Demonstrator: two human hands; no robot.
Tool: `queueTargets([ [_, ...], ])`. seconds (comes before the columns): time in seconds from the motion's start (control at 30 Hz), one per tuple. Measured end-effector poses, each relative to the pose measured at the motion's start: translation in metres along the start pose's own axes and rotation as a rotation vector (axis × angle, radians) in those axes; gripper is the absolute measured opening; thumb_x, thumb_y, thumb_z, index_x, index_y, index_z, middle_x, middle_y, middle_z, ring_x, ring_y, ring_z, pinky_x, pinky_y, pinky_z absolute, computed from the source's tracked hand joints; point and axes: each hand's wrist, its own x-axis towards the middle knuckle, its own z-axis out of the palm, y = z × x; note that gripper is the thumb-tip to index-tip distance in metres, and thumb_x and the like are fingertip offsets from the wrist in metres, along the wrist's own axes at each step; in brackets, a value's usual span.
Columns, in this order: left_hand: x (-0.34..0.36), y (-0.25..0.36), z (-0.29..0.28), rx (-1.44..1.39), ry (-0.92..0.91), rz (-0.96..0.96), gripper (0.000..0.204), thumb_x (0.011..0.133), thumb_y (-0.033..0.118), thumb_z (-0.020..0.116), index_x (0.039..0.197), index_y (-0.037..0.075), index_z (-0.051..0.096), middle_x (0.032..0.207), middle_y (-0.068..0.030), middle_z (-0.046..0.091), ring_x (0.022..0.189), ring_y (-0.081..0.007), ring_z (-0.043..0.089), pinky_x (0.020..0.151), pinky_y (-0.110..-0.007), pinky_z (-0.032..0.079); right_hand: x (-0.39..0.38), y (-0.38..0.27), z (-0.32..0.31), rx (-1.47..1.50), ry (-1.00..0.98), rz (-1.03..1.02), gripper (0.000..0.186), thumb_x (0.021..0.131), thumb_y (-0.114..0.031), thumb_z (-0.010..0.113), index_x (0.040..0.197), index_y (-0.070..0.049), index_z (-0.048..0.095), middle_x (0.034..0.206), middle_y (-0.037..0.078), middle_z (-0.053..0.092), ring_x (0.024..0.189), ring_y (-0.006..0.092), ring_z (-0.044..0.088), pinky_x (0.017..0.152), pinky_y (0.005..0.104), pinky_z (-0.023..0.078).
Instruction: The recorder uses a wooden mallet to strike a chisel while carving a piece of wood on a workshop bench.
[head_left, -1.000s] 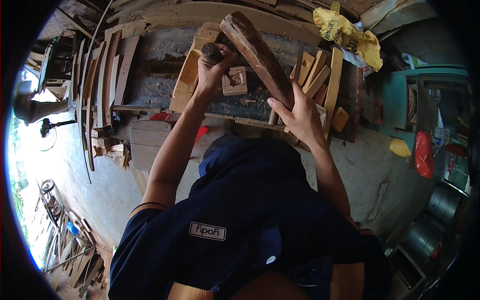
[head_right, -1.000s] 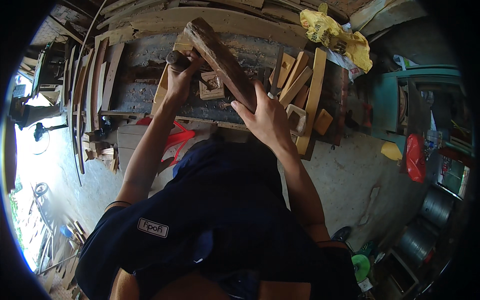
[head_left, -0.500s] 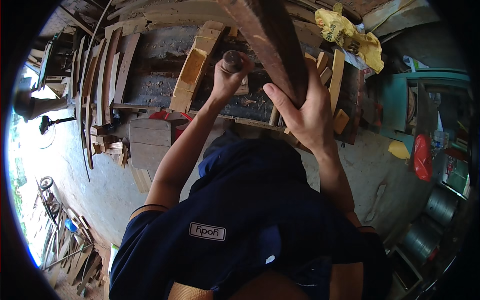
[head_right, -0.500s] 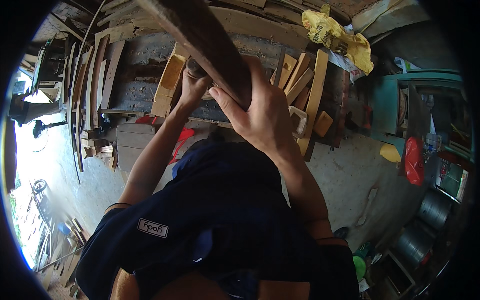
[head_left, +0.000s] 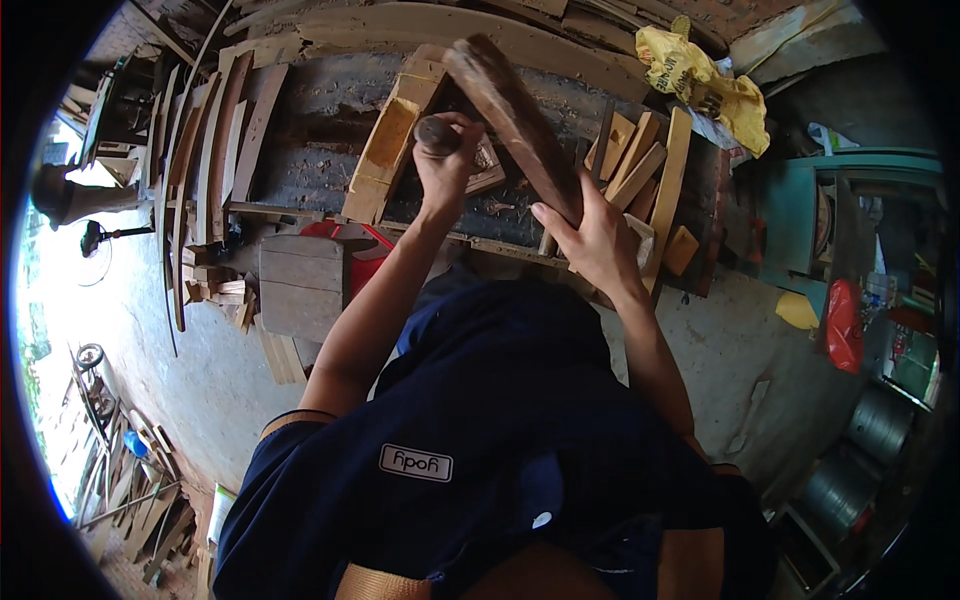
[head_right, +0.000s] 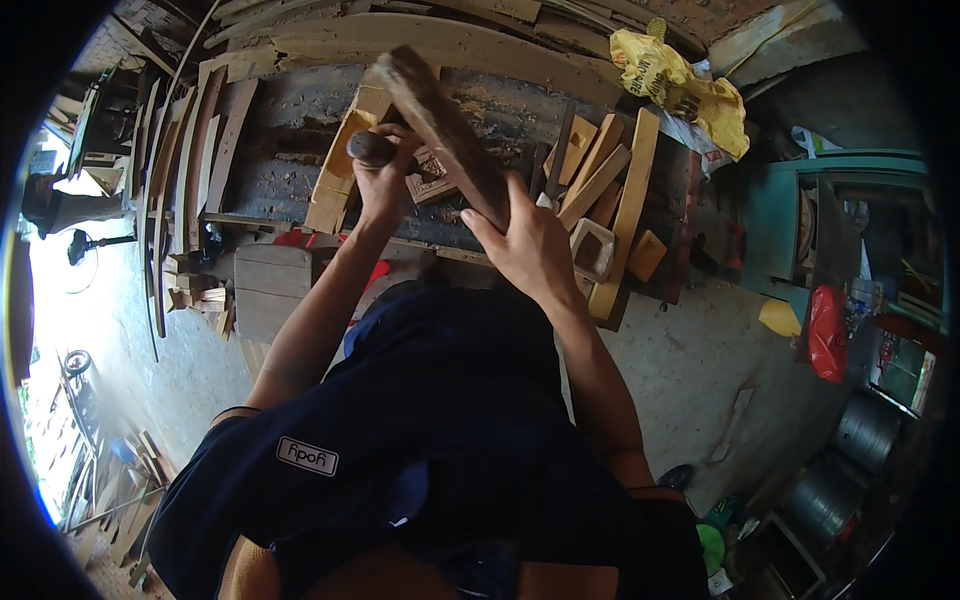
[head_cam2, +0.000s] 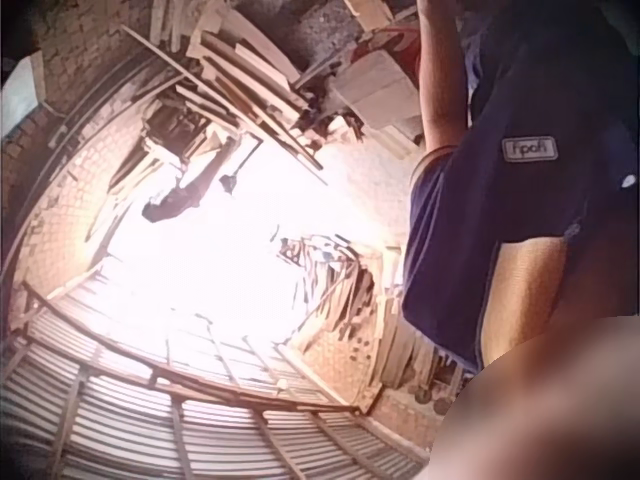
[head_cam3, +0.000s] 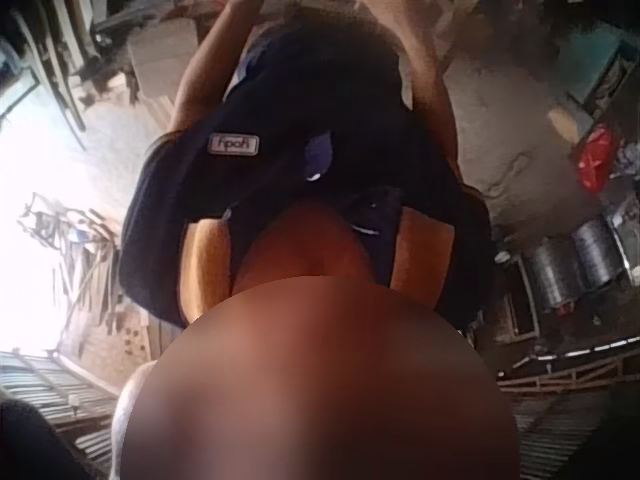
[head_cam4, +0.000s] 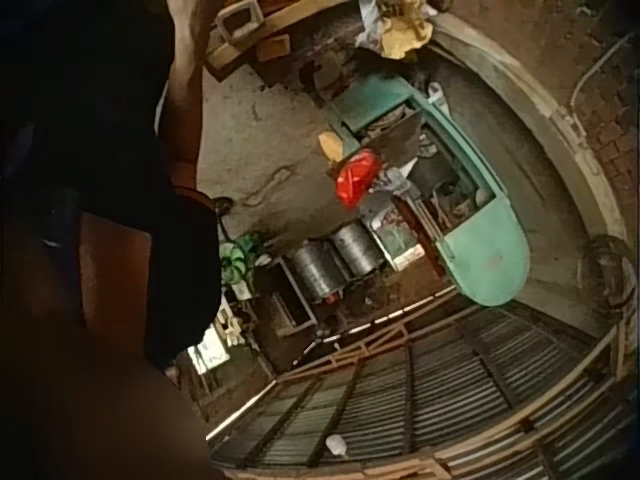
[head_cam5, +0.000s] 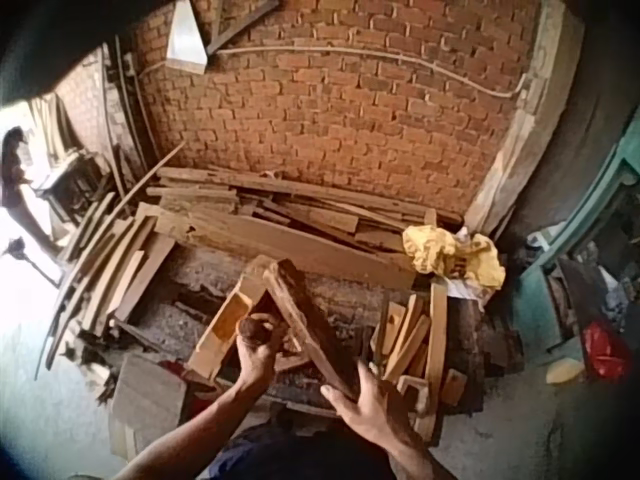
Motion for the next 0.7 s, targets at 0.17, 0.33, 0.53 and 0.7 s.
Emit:
queueTargets([
  [0.17, 0.01, 0.011, -0.021, -0.014, 0.051, -0.029, 0.017, 0.084, 0.001, 0.076, 0.094, 0.007, 0.065, 0.079, 0.0027, 0.064, 0.07, -0.0047, 0.057, 0.065, -0.022, 0.045, -0.016, 0.031, 0.004, 0.039, -0.036, 0.123, 0.057, 0.089, -0.043, 0.069, 0.124, -0.001, 0.053, 0.091, 0.027, 0.07, 0.086, 0.0434, 0.071, 0.072, 0.0483, 0.056],
  [0.33, 0.026, 0.039, -0.028, 0.099, 0.085, 0.002, 0.014, 0.084, 0.006, 0.076, 0.091, 0.006, 0.064, 0.079, 0.0026, 0.062, 0.071, -0.0051, 0.057, 0.066, -0.021, 0.045, -0.032, 0.052, 0.006, -0.038, -0.037, 0.121, 0.054, 0.089, -0.041, 0.069, 0.122, 0.0, 0.054, 0.093, 0.026, 0.07, 0.09, 0.0439, 0.07, 0.075, 0.048, 0.055],
  [0.53, 0.028, 0.025, -0.034, 0.901, -0.331, 0.158, 0.034, 0.083, 0.021, 0.079, 0.113, 0.011, 0.069, 0.086, -0.0084, 0.069, 0.086, -0.0234, 0.07, 0.082, -0.035, 0.054, -0.046, 0.07, 0.001, -0.088, -0.061, 0.282, 0.052, 0.089, -0.04, 0.07, 0.12, 0.0, 0.056, 0.1, 0.026, 0.069, 0.095, 0.0425, 0.069, 0.08, 0.0474, 0.052],
  [0.7, 0.012, -0.057, -0.072, 1.249, -0.502, 0.12, 0.099, 0.069, 0.02, 0.086, 0.154, 0.017, 0.035, 0.122, -0.0249, 0.047, 0.109, -0.0455, 0.059, 0.089, -0.048, 0.055, -0.058, 0.078, -0.009, -0.127, -0.022, 0.325, 0.054, 0.089, -0.043, 0.068, 0.12, -0.002, 0.055, 0.103, 0.028, 0.069, 0.098, 0.0461, 0.067, 0.08, 0.0499, 0.052],
])
